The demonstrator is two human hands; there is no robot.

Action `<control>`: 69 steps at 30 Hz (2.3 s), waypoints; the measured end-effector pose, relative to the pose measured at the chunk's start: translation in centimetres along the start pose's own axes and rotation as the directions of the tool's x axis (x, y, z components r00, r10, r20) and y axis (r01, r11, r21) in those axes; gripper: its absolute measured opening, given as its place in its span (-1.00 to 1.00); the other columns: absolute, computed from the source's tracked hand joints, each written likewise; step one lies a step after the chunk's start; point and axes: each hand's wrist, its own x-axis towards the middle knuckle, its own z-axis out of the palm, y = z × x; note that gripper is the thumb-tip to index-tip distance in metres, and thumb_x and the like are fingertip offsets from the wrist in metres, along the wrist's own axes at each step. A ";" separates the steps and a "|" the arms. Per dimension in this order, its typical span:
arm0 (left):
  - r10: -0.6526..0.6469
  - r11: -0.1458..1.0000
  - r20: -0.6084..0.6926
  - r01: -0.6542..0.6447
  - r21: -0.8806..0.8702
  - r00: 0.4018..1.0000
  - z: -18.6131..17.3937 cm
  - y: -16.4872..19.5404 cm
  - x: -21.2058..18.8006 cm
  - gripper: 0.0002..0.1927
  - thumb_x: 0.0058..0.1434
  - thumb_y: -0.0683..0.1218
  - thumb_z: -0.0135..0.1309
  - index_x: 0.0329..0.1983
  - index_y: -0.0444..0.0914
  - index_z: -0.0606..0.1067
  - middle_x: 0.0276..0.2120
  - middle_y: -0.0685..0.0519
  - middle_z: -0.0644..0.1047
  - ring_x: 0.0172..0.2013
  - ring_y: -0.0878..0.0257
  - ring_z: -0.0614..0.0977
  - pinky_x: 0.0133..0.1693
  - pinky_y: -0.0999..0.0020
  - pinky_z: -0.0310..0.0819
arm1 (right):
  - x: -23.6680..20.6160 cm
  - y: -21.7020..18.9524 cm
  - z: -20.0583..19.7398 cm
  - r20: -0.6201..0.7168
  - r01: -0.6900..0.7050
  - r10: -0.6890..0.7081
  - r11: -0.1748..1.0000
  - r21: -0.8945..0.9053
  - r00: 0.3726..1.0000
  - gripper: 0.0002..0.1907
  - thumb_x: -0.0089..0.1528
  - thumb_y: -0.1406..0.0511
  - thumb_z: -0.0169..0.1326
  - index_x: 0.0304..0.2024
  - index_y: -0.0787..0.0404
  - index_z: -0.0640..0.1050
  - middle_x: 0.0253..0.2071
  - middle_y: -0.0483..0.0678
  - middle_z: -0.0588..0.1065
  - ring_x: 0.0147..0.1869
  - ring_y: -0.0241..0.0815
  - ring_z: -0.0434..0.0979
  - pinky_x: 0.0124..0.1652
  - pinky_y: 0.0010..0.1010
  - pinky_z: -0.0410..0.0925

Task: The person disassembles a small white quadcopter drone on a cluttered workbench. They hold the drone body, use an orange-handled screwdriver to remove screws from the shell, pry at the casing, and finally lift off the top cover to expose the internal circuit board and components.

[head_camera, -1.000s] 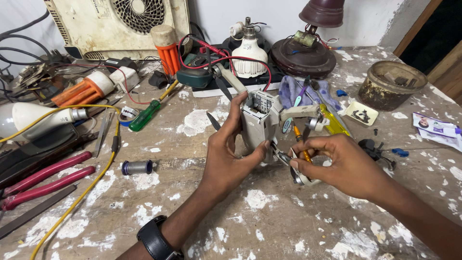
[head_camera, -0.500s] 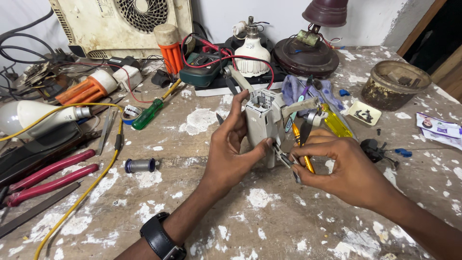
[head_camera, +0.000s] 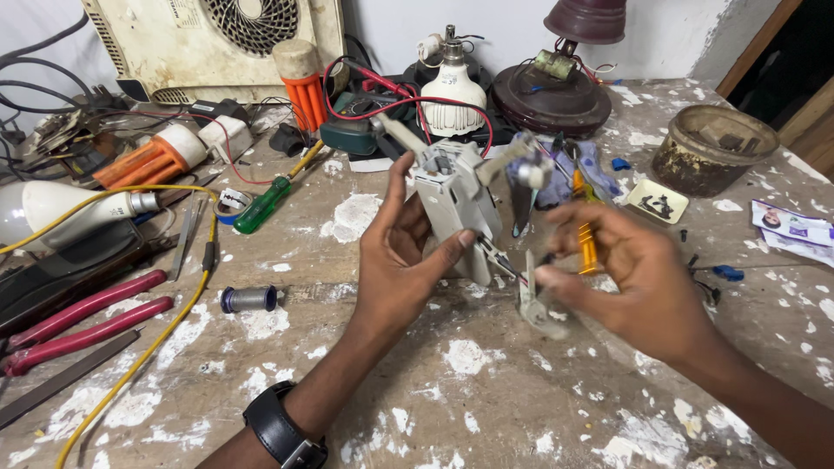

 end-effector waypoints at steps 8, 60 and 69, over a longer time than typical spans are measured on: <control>-0.132 0.990 -0.171 0.124 -0.060 0.976 -0.1 0.8 0.3 0.16 0.09 -0.28 0.28 0.60 -0.27 -0.21 0.10 -0.28 0.59 0.00 0.12 0.67 0.10 0.16 0.61 | -1.7 -0.8 -1.4 -0.005 0.535 -0.657 0.619 -0.575 0.754 -0.78 0.26 0.43 0.12 -0.02 0.24 0.57 -0.35 -0.06 0.46 -0.22 -0.25 0.55 -0.19 -0.35 0.51; -0.278 0.694 0.261 0.005 0.720 0.925 -4.7 1.4 1.3 -0.55 0.40 0.14 -0.05 -0.14 -0.26 0.69 -0.36 -0.06 0.72 -0.38 0.26 0.70 -0.29 0.29 0.57 | -1.7 2.7 2.3 0.538 0.880 -0.727 0.195 -0.434 0.426 -0.72 0.21 0.16 0.30 -0.23 0.22 0.56 -0.24 0.07 0.59 -0.14 -0.02 0.66 -0.16 -0.21 0.55; -0.274 0.679 0.197 0.044 0.733 0.941 -4.6 0.7 1.6 -0.51 0.39 0.18 -0.07 -0.22 -0.24 0.72 -0.44 -0.02 0.72 -0.47 0.32 0.71 -0.33 0.36 0.61 | -1.4 1.6 2.8 0.602 0.898 -0.687 0.179 -0.402 0.407 -0.80 0.14 0.33 0.30 -0.23 0.27 0.59 -0.19 0.16 0.58 -0.12 0.02 0.65 -0.15 -0.21 0.56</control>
